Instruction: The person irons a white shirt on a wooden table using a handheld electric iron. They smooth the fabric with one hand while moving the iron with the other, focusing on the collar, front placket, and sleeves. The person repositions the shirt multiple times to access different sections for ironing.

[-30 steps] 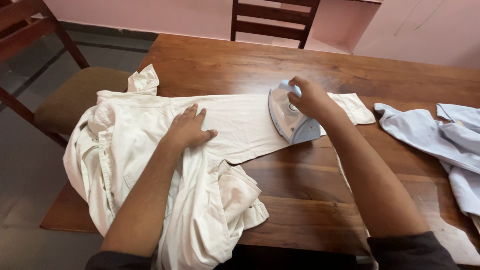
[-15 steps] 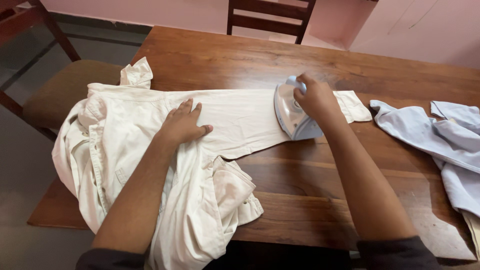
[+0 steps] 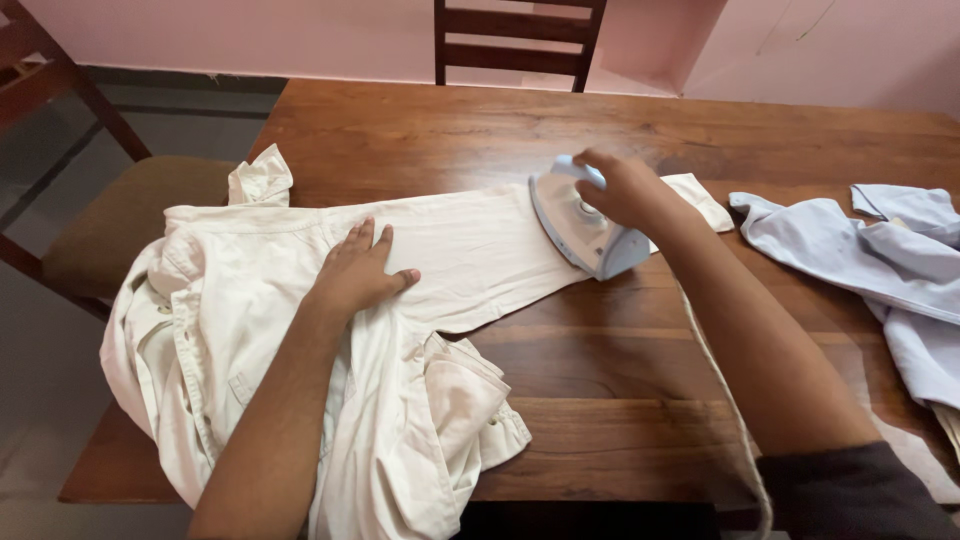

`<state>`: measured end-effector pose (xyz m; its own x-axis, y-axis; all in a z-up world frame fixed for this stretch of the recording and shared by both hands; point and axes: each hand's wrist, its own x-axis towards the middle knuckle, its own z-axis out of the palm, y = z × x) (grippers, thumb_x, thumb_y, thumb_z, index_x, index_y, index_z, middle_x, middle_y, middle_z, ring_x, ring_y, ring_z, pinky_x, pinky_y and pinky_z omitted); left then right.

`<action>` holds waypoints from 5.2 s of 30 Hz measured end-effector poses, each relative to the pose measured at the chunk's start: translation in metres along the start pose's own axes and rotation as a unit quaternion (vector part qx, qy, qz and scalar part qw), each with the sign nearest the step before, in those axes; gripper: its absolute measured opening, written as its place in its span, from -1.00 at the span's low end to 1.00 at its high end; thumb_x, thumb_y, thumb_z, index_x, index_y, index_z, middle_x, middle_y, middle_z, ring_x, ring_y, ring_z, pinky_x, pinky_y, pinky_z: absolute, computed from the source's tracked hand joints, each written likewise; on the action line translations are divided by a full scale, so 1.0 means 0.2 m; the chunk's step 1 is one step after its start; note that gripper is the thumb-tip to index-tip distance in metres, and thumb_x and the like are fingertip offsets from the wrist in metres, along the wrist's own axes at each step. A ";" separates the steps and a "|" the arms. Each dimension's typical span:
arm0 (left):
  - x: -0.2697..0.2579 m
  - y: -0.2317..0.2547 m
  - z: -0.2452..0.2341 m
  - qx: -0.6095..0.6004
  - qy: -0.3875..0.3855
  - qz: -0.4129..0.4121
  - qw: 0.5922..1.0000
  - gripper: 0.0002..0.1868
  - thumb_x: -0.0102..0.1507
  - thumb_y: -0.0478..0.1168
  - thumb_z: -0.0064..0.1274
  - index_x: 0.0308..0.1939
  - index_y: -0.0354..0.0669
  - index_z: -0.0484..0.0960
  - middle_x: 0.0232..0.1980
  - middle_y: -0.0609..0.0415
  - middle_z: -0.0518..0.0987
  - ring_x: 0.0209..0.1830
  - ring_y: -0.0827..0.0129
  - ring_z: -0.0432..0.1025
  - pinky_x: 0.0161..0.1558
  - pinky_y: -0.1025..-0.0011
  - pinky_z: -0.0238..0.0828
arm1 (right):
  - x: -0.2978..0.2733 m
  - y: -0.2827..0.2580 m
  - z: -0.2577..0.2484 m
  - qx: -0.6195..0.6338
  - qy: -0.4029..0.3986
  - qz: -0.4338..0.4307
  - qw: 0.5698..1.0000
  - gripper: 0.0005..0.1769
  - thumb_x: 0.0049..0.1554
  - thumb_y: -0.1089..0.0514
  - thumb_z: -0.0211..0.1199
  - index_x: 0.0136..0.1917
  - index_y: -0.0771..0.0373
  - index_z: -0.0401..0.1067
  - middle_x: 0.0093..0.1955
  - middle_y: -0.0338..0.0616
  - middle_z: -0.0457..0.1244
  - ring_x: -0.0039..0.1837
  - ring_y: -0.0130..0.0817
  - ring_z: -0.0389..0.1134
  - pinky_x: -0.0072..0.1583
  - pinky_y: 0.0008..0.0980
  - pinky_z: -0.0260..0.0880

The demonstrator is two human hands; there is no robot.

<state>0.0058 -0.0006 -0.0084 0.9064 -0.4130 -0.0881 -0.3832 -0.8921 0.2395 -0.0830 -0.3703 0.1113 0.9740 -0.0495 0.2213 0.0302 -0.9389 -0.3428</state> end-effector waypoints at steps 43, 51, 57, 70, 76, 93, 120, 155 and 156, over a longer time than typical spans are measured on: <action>-0.03 0.00 0.00 0.020 -0.015 -0.045 0.999 0.08 0.15 0.55 -0.16 0.62 0.23 -0.06 0.70 -0.02 -0.30 0.70 0.07 -0.41 0.55 -0.08 -0.40 | 0.02 0.26 0.06 -0.112 0.104 0.212 0.965 -0.62 0.22 0.04 0.12 0.27 0.17 0.35 0.13 0.32 0.34 0.19 0.31 0.37 0.20 0.13 0.37; -0.03 0.00 0.00 0.025 -0.010 -0.038 0.999 0.08 0.16 0.53 -0.14 0.62 0.20 -0.05 0.70 -0.06 -0.29 0.69 0.06 -0.41 0.54 -0.08 -0.40 | 0.10 0.34 0.03 -0.018 0.150 0.160 0.975 -0.55 0.14 0.02 0.25 0.29 0.15 0.45 0.18 0.22 0.36 0.22 0.21 0.37 0.22 0.04 0.35; 0.00 -0.02 0.02 0.040 -0.023 -0.040 0.998 0.07 0.17 0.55 -0.17 0.62 0.23 -0.09 0.70 -0.05 -0.29 0.70 0.08 -0.43 0.53 -0.07 -0.40 | 0.03 0.49 -0.06 0.210 0.081 0.152 0.962 -0.37 0.00 0.11 0.29 0.35 0.24 0.46 0.02 0.13 0.43 0.02 -0.17 0.48 0.11 -0.28 0.41; 0.04 -0.09 0.10 0.048 -0.012 -0.032 0.998 0.05 0.17 0.58 -0.25 0.62 0.29 -0.09 0.70 -0.03 -0.28 0.69 0.08 -0.40 0.52 -0.08 -0.41 | -0.12 0.75 -0.23 0.229 0.088 0.191 0.950 -0.40 0.04 0.13 0.28 0.35 0.26 0.43 0.10 0.05 0.40 0.11 -0.18 0.43 0.10 -0.27 0.38; 0.06 -0.12 0.11 0.046 -0.010 -0.027 0.999 0.04 0.16 0.57 -0.27 0.62 0.30 -0.10 0.70 -0.03 -0.29 0.69 0.09 -0.41 0.51 -0.10 -0.41 | -0.11 0.81 -0.20 0.134 0.093 0.184 0.969 -0.37 0.10 0.09 0.24 0.44 0.20 0.40 0.24 0.13 0.38 0.21 -0.09 0.45 0.26 -0.22 0.36; 0.06 -0.11 0.11 0.047 -0.004 -0.027 0.999 0.06 0.16 0.58 -0.25 0.62 0.25 -0.07 0.70 -0.03 -0.28 0.70 0.11 -0.41 0.52 -0.09 -0.40 | -0.05 0.78 -0.18 -0.041 0.113 0.195 0.973 -0.41 0.21 0.02 0.06 0.48 0.19 0.32 0.26 0.29 0.30 0.28 0.23 0.33 0.33 0.02 0.29; 0.07 -0.10 0.11 0.041 -0.015 -0.026 0.999 0.06 0.17 0.56 -0.22 0.62 0.22 -0.08 0.69 -0.07 -0.30 0.69 0.05 -0.47 0.50 -0.15 -0.45 | -0.05 0.91 -0.17 -0.087 0.132 0.177 0.971 -0.41 0.21 0.05 0.08 0.46 0.29 0.33 0.23 0.32 0.31 0.25 0.25 0.33 0.31 0.03 0.29; 0.08 -0.10 0.11 0.039 -0.026 -0.035 0.998 0.09 0.14 0.59 -0.26 0.62 0.26 -0.12 0.70 0.00 -0.35 0.70 0.12 -0.52 0.51 -0.13 -0.48 | -0.59 0.74 -0.30 -0.077 0.086 0.176 0.978 -0.33 0.18 -0.05 0.16 0.52 0.13 0.30 0.16 0.37 0.33 0.19 0.25 0.38 0.26 -0.03 0.35; 0.08 -0.10 0.11 0.041 -0.023 -0.034 0.998 0.09 0.14 0.59 -0.25 0.62 0.26 -0.11 0.70 0.00 -0.34 0.70 0.12 -0.52 0.51 -0.13 -0.47 | -0.56 0.76 -0.30 -0.072 0.092 0.149 0.982 -0.34 0.17 -0.03 0.17 0.50 0.16 0.32 0.19 0.34 0.33 0.21 0.25 0.37 0.27 -0.03 0.34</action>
<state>0.0246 0.0056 -0.0366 0.9227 -0.3566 -0.1462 -0.3354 -0.9299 0.1511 -0.2005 -0.5283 0.0889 0.8777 -0.3767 0.2964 -0.2943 -0.9116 -0.2871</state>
